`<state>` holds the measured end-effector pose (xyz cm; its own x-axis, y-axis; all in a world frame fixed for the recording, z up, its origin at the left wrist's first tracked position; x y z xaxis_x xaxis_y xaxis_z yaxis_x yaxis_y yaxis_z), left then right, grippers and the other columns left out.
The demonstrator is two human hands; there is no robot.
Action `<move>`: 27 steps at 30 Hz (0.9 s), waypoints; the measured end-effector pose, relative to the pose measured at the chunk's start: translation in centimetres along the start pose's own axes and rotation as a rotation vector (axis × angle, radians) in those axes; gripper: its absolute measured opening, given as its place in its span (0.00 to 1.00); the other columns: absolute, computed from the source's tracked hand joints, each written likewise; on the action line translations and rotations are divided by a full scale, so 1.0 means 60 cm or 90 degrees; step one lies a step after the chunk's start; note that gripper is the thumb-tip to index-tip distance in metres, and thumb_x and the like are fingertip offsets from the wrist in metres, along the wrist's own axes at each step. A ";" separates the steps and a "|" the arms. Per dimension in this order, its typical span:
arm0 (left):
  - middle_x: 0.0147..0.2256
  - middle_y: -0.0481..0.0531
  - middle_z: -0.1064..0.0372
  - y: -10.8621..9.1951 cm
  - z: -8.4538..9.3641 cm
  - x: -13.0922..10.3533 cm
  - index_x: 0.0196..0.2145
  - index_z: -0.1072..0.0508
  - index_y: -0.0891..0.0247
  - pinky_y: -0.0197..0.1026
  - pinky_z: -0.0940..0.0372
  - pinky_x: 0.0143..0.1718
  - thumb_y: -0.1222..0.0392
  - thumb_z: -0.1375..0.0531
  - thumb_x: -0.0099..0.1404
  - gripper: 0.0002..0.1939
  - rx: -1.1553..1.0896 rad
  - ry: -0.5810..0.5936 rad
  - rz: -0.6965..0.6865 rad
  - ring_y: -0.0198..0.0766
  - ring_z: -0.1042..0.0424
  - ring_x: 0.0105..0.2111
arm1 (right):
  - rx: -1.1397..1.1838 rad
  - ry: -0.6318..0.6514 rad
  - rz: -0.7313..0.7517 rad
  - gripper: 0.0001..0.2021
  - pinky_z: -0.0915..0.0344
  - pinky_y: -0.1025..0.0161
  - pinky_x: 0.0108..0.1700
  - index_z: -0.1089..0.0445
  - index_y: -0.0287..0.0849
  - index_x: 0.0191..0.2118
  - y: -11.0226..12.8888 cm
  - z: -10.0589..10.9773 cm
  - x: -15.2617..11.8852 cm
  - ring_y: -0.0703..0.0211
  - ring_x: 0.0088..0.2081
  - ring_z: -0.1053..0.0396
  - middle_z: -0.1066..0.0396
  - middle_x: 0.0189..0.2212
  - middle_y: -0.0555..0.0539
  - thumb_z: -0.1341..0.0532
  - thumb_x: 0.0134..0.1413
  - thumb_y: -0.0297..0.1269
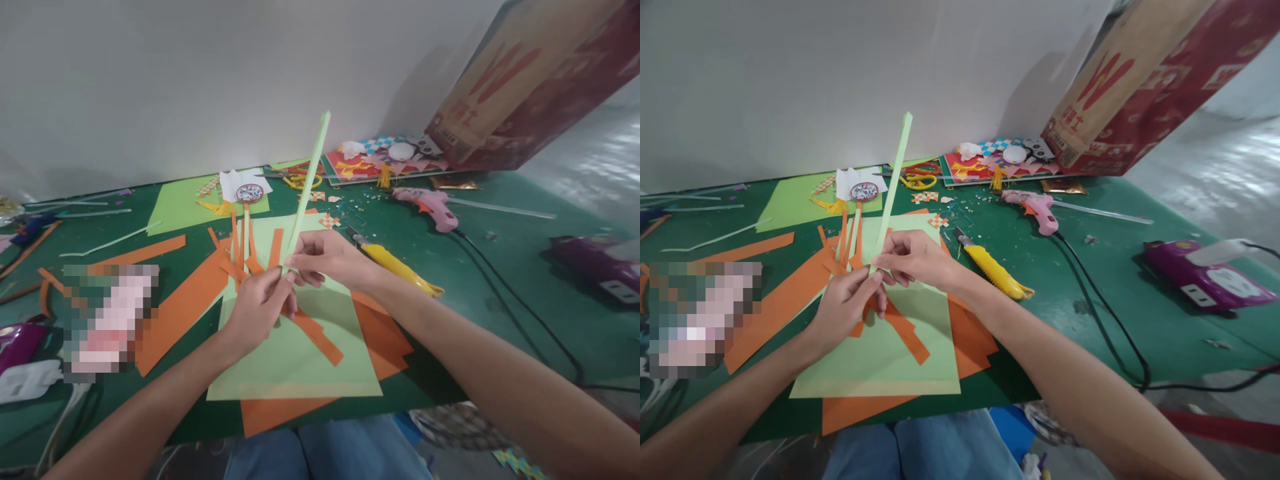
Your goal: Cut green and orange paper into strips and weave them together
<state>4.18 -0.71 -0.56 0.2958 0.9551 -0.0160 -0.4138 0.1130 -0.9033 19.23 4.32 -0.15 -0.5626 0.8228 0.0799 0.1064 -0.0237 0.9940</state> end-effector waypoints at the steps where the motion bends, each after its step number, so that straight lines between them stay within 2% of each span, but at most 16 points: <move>1: 0.18 0.46 0.33 0.000 0.000 0.000 0.29 0.31 0.63 0.31 0.44 0.15 0.52 0.51 0.67 0.16 -0.005 -0.003 0.001 0.30 0.36 0.16 | 0.000 -0.001 -0.004 0.15 0.49 0.71 0.16 0.38 0.39 0.22 0.000 -0.001 -0.001 0.72 0.14 0.43 0.35 0.14 0.54 0.33 0.44 0.41; 6: 0.17 0.46 0.34 0.002 0.000 0.000 0.27 0.32 0.64 0.32 0.43 0.16 0.52 0.53 0.68 0.18 -0.038 0.006 0.003 0.31 0.36 0.16 | 0.001 -0.006 -0.003 0.14 0.50 0.71 0.16 0.38 0.39 0.23 -0.003 -0.005 -0.001 0.73 0.14 0.45 0.36 0.13 0.55 0.33 0.44 0.40; 12: 0.16 0.45 0.36 0.003 -0.002 -0.002 0.26 0.35 0.64 0.33 0.41 0.19 0.56 0.54 0.68 0.16 -0.083 0.016 -0.016 0.31 0.35 0.16 | 0.014 -0.011 -0.014 0.14 0.50 0.71 0.16 0.38 0.39 0.23 -0.004 -0.008 0.000 0.72 0.14 0.45 0.39 0.11 0.56 0.33 0.43 0.40; 17: 0.17 0.45 0.35 0.003 0.000 -0.002 0.26 0.35 0.63 0.33 0.40 0.21 0.57 0.55 0.68 0.16 -0.080 0.018 -0.041 0.31 0.34 0.17 | -0.019 0.045 -0.032 0.12 0.47 0.70 0.18 0.36 0.38 0.24 0.005 0.000 -0.001 0.70 0.17 0.41 0.36 0.14 0.54 0.33 0.44 0.40; 20: 0.16 0.45 0.36 0.002 0.001 -0.001 0.25 0.35 0.63 0.34 0.40 0.22 0.57 0.55 0.68 0.17 -0.067 0.024 -0.043 0.31 0.35 0.17 | -0.029 0.063 -0.037 0.12 0.48 0.70 0.19 0.35 0.38 0.25 0.005 0.004 -0.001 0.70 0.17 0.41 0.35 0.15 0.54 0.33 0.44 0.40; 27: 0.15 0.45 0.37 -0.002 0.002 0.000 0.22 0.38 0.62 0.36 0.36 0.27 0.56 0.55 0.68 0.18 -0.095 0.072 -0.025 0.33 0.33 0.18 | -0.007 0.040 0.001 0.12 0.49 0.69 0.18 0.37 0.40 0.23 -0.003 0.003 0.000 0.70 0.16 0.43 0.37 0.13 0.55 0.34 0.44 0.40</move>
<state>4.12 -0.67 -0.37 0.4083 0.9127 -0.0195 -0.2704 0.1005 -0.9575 19.32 4.43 -0.35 -0.6129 0.7854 0.0863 0.0987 -0.0323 0.9946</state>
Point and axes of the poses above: each hand's wrist, its own x-axis towards the middle knuckle, its own z-axis out of the back of the hand, y = z × x, the point moved 1 cm from there along x, towards the middle knuckle
